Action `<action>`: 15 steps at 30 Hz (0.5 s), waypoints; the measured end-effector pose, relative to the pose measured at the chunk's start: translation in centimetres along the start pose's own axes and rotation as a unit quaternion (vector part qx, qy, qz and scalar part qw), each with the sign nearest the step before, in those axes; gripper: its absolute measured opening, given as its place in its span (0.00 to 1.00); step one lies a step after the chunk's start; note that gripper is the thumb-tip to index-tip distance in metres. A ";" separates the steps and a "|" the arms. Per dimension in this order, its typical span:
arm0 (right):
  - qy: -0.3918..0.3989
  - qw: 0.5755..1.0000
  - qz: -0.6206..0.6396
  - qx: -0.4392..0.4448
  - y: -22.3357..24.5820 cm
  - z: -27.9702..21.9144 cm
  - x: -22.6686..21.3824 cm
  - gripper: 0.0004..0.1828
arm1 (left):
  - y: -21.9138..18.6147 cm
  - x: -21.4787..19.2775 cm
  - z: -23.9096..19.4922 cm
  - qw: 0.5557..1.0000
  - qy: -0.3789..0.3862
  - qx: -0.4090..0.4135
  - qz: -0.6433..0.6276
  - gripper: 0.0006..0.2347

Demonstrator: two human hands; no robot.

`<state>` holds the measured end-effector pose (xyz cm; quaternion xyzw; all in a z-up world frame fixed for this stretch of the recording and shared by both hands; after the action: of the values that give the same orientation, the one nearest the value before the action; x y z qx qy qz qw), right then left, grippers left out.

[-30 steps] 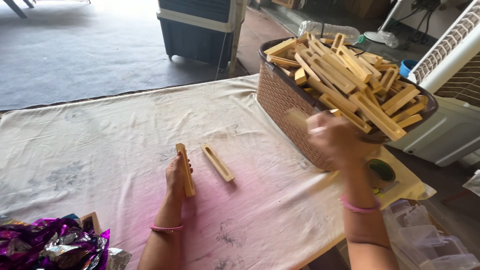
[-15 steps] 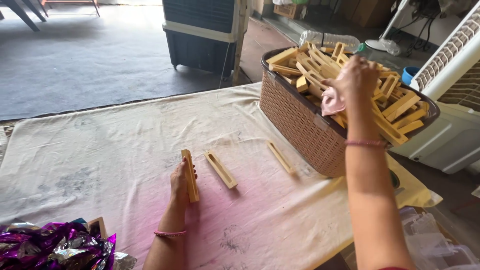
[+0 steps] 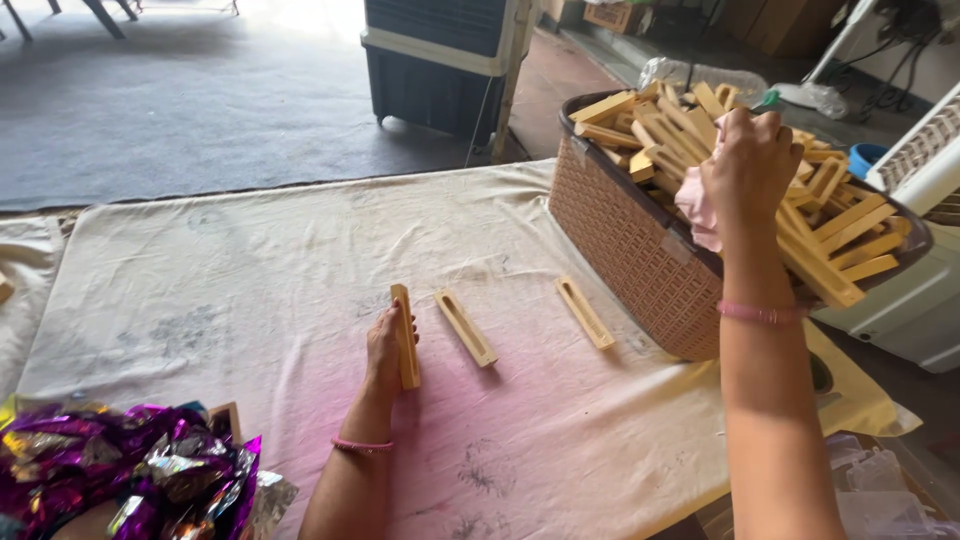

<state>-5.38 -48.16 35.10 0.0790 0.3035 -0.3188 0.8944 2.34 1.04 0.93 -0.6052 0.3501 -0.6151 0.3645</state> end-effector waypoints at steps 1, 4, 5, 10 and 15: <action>0.005 1.000 0.003 -0.004 2.4 -2.9 -3.2 0.19 | -0.1 0.0 0.1 1.000 -0.006 -0.003 0.003 0.21; 0.060 0.993 0.073 -0.064 8.7 -11.7 -9.5 0.26 | -0.1 0.1 0.1 1.000 -0.004 -0.004 0.008 0.21; 0.157 0.977 0.129 -0.068 9.8 -14.8 -7.6 0.23 | 0.1 0.0 0.0 1.000 0.002 0.003 0.008 0.22; 0.333 0.910 0.230 -0.087 11.3 -23.0 2.4 0.17 | -1.0 0.5 -1.3 1.000 0.003 0.020 0.007 0.22; 0.126 0.939 0.319 -0.013 10.0 -22.2 2.8 0.05 | -2.5 1.3 -1.7 1.000 0.000 0.003 0.021 0.22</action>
<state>-8.45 -34.37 15.09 0.1992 0.3765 -0.0006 0.9047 0.59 1.15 3.74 -0.5967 0.3611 -0.6083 0.3788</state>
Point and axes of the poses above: each hand's wrist, its own z-axis towards the middle knuckle, its own x-axis out of the palm, y = z × x, the point moved 1 cm from there along z, towards the middle knuckle, and after that the axes turned 11 degrees about x, right-handed, at the moved point
